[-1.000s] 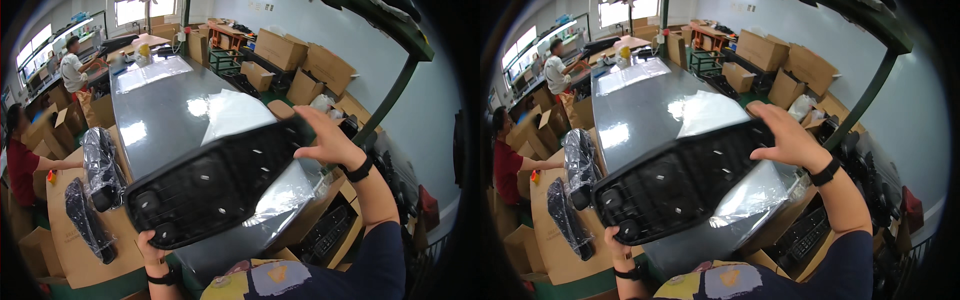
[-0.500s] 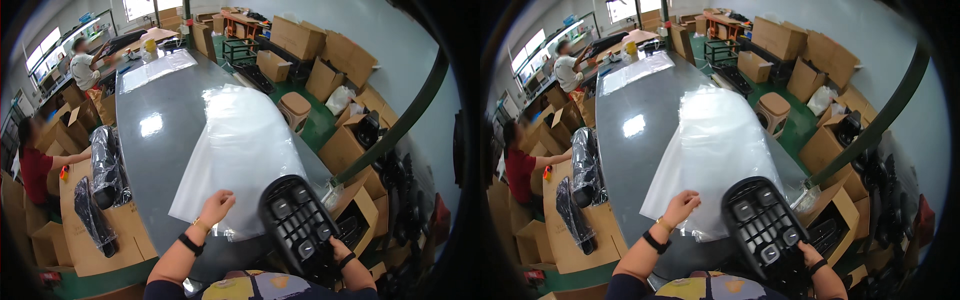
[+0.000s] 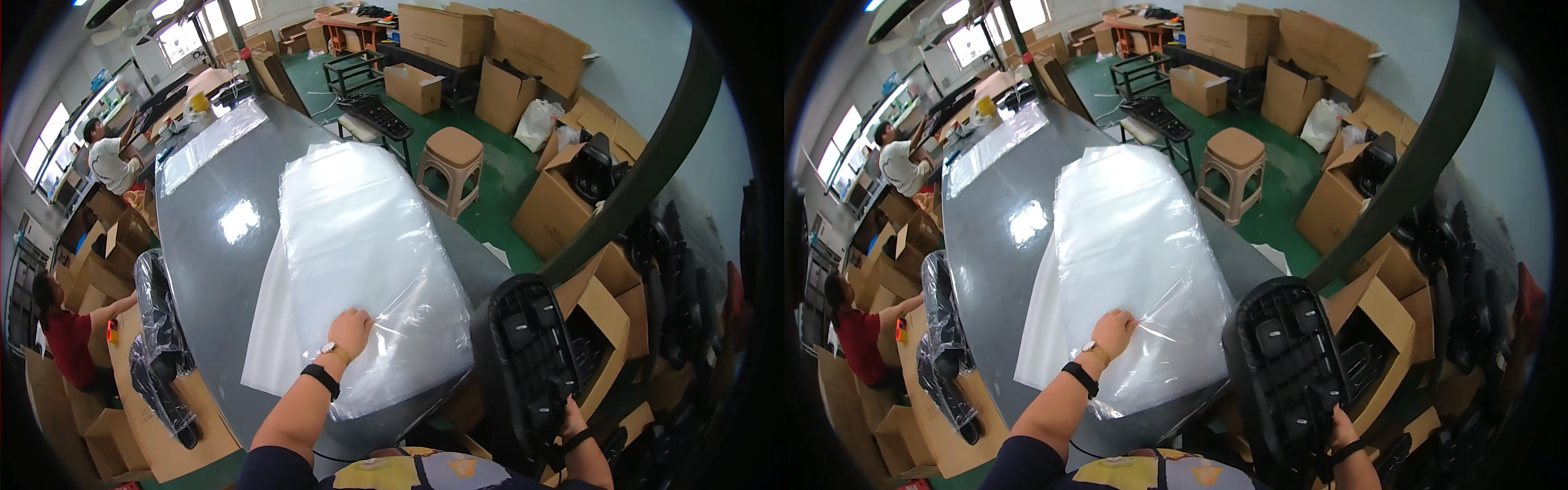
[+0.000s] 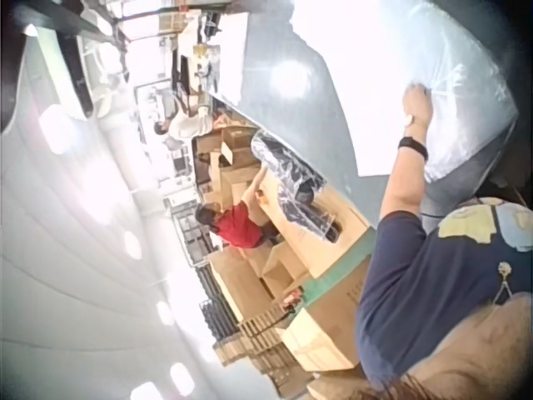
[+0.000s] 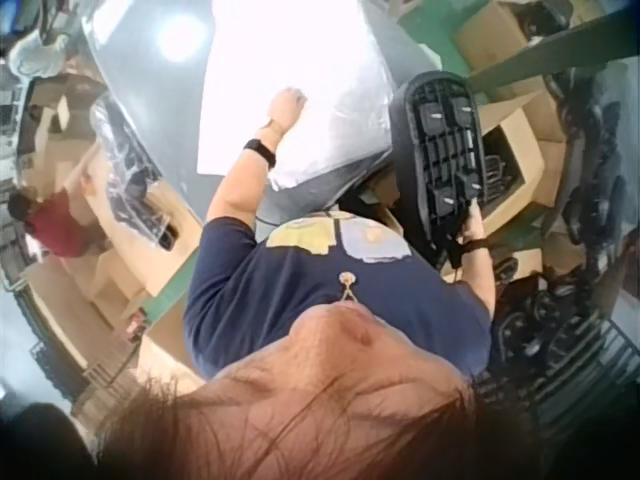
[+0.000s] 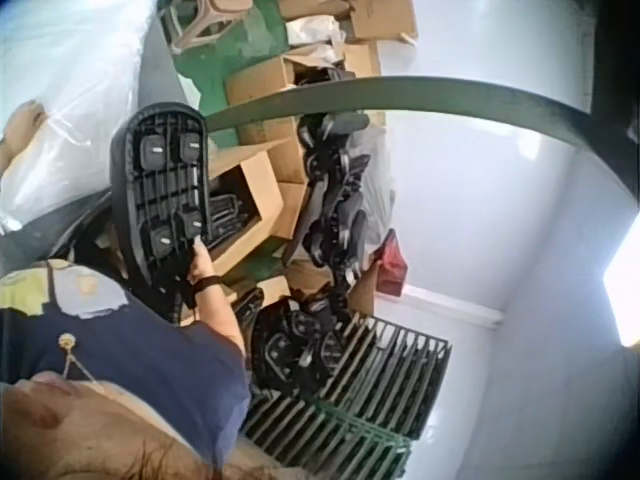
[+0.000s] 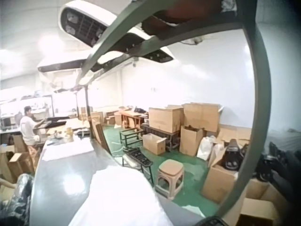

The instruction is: The person uses a utility knife to open a cardboard box and removes a black bicycle seat. They then place the seat into a clear plastic bag and seal it. This process is repeated for multiple seats, with the person handling each item individually and placing the packaged units on a nearby table.

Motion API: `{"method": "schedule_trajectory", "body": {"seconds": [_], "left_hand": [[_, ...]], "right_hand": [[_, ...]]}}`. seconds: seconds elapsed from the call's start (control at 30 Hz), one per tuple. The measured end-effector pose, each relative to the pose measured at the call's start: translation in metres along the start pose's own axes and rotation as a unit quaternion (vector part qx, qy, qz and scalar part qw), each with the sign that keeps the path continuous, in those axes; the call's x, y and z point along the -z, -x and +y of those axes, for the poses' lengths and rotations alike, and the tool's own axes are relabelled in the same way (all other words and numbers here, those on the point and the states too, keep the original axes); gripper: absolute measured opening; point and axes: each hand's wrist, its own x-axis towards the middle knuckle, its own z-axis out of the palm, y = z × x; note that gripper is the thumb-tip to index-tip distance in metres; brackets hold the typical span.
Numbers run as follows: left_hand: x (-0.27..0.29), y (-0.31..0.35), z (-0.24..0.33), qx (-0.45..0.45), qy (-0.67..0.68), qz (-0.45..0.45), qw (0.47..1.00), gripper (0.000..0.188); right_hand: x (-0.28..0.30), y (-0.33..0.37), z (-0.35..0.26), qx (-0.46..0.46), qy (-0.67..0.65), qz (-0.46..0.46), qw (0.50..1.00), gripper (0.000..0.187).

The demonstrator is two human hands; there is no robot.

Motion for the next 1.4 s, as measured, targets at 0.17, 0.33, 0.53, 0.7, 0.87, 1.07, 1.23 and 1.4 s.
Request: {"method": "schedule_trajectory", "body": {"seconds": [0.17,0.33,0.53,0.7,0.87,1.07,1.23,1.4], "left_hand": [[0.015,0.047,0.06,-0.136,-0.029,0.036,0.99,0.025],[-0.023,0.074,0.054,-0.176,-0.022,0.013,0.984,0.026],[-0.001,0.05,0.03,0.262,0.577,-0.023,0.773,0.017],[0.098,0.071,-0.052,0.263,0.825,0.109,0.488,0.026],[0.228,0.166,-0.146,0.207,0.818,0.33,0.423,0.026],[0.313,0.371,-0.146,-0.151,0.71,0.595,0.345,0.015],[0.25,0.399,-0.087,0.055,0.544,0.596,0.588,0.017],[0.234,0.415,-0.081,0.121,0.577,0.523,0.616,0.018]], "right_hand": [[-0.028,-0.004,-0.019,-0.041,0.013,-0.009,0.999,0.071],[-0.009,-0.02,-0.013,-0.091,0.03,0.006,0.995,0.078],[-0.033,-0.038,-0.016,-0.094,0.023,-0.048,0.994,0.07],[-0.1,-0.054,-0.028,-0.102,0.139,-0.109,0.979,0.058],[-0.167,-0.094,-0.014,-0.117,0.255,-0.185,0.942,0.05],[-0.267,-0.12,0.006,-0.143,0.408,-0.258,0.864,0.048],[-0.326,-0.139,0.031,-0.158,0.503,-0.255,0.81,0.051],[-0.369,-0.123,0.025,-0.068,0.604,-0.246,0.755,0.053]]}}
